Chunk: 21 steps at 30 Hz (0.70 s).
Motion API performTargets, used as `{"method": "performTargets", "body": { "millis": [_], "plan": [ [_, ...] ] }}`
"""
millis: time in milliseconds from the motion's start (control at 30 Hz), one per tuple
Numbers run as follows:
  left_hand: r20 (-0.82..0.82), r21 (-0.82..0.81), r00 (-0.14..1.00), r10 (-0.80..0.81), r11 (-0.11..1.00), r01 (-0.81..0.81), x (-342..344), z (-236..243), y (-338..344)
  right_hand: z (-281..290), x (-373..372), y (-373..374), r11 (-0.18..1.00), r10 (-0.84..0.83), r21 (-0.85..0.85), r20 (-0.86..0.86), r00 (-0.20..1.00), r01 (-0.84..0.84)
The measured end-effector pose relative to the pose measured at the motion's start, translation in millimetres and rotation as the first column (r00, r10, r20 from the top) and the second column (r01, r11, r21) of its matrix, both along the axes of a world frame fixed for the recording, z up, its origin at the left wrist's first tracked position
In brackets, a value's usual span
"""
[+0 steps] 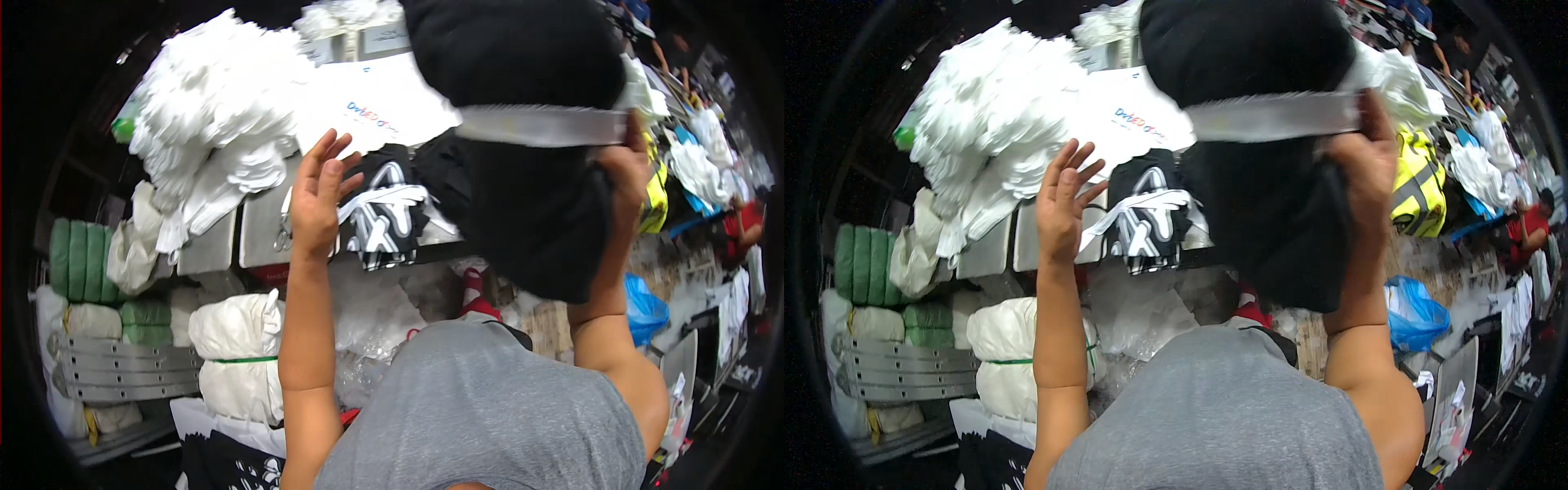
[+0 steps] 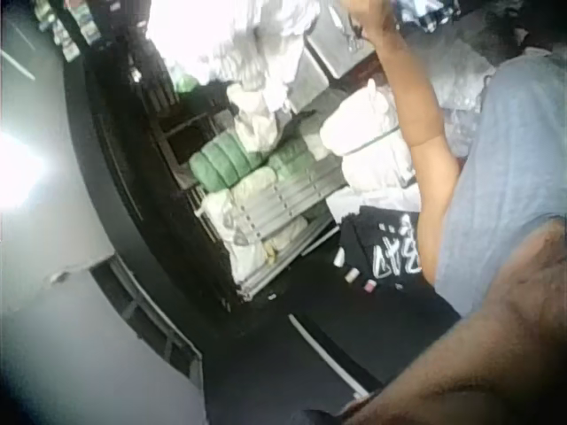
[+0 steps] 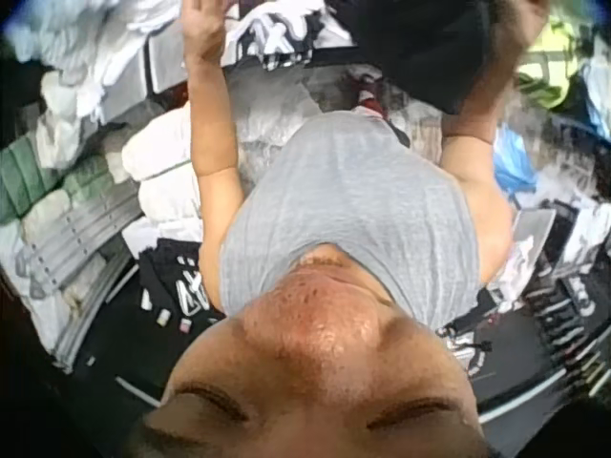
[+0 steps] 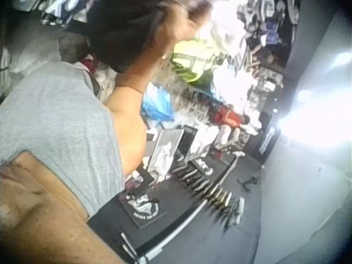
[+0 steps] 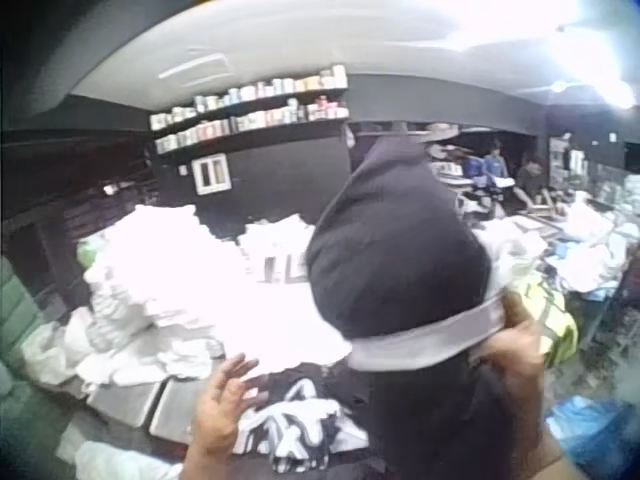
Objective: The person heat-presses labels onto shirts using a heat press machine, sorts label transfer sheets on a table, and folds and bundles printed t-shirts by hand.
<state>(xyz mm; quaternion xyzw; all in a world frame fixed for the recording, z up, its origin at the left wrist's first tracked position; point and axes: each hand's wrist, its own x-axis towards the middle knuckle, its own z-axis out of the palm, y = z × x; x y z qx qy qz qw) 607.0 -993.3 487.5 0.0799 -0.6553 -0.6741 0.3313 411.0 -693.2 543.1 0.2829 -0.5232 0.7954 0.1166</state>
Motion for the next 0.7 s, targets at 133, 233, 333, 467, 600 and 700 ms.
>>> {"method": "performTargets", "body": {
  "millis": [133, 233, 333, 467, 600, 700],
  "plan": [
    [0.036, -0.02, 0.999, -0.005, 1.0, 0.006, -50, -6, 6, 47, -26, 50, 0.938, -0.34, -0.079, -0.394, 0.854, 0.337],
    [0.013, -0.027, 0.997, -0.079, 0.997, 0.079, -106, -12, 20, 65, -56, 59, 0.698, -0.359, 0.314, -0.624, 0.694, 0.644],
    [-0.027, -0.043, 0.988, -0.15, 0.988, 0.148, -161, -34, 38, 30, -103, 33, 0.708, 0.035, 0.614, -0.524, 0.851, 0.349],
    [0.287, 0.289, 0.94, -0.185, 0.952, 0.099, -217, -105, 52, -108, -149, -22, 0.391, 0.44, 0.92, -0.221, 0.87, 0.036],
    [0.595, -0.248, 0.792, 0.136, 0.969, 0.02, -250, -188, 71, -211, -197, -27, 0.33, 0.404, 0.933, -0.001, 0.915, -0.144],
    [0.523, -0.253, 0.833, 0.181, 0.966, -0.051, -256, -209, 68, -232, -216, -16, 0.398, 0.358, 0.808, 0.301, 0.884, -0.436]
  ]
}}
